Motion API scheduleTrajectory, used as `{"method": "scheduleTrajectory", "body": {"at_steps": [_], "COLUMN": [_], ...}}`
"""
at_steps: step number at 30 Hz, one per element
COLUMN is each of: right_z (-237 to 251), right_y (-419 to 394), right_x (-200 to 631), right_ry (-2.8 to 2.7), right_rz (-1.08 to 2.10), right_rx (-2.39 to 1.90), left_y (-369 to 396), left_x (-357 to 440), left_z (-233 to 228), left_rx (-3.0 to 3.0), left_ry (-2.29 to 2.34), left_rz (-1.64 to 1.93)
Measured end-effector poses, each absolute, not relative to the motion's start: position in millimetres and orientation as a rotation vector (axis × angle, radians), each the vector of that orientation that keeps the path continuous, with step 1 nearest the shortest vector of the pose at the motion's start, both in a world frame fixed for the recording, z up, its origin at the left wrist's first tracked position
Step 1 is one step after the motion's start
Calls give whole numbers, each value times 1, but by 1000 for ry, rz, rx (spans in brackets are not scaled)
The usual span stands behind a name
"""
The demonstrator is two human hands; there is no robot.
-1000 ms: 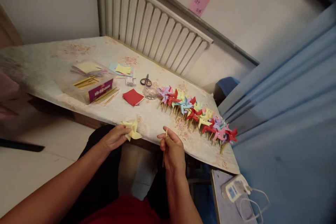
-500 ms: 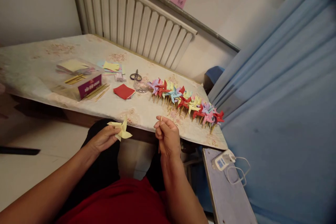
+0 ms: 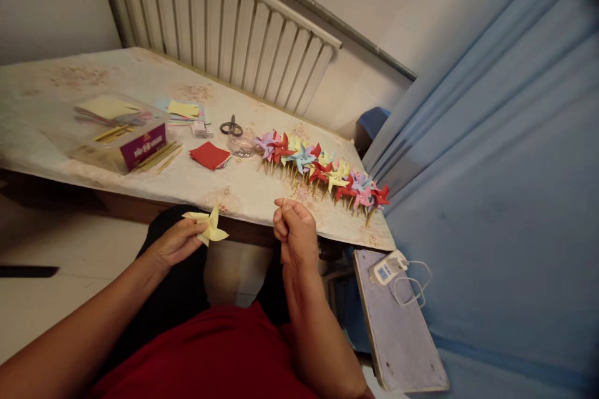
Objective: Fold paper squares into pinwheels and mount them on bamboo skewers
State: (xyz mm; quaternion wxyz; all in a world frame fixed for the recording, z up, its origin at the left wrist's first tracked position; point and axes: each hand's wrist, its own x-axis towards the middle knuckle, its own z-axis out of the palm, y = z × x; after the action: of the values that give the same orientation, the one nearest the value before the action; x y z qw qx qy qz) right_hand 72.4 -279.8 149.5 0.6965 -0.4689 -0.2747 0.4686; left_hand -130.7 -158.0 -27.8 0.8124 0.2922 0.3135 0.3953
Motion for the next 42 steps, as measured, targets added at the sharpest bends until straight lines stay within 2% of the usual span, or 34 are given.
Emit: {"method": "scheduleTrajectory", "body": {"at_steps": [42], "right_z": [131], "right_y": [-278], "right_x": [86], "right_ry": [-567], "right_rz": [997], "right_rx": [-1055], "left_y": [-152], "left_x": [-135], "left_z": [-40], "left_rx": [622], "left_ry": [693], "left_rz": [798]}}
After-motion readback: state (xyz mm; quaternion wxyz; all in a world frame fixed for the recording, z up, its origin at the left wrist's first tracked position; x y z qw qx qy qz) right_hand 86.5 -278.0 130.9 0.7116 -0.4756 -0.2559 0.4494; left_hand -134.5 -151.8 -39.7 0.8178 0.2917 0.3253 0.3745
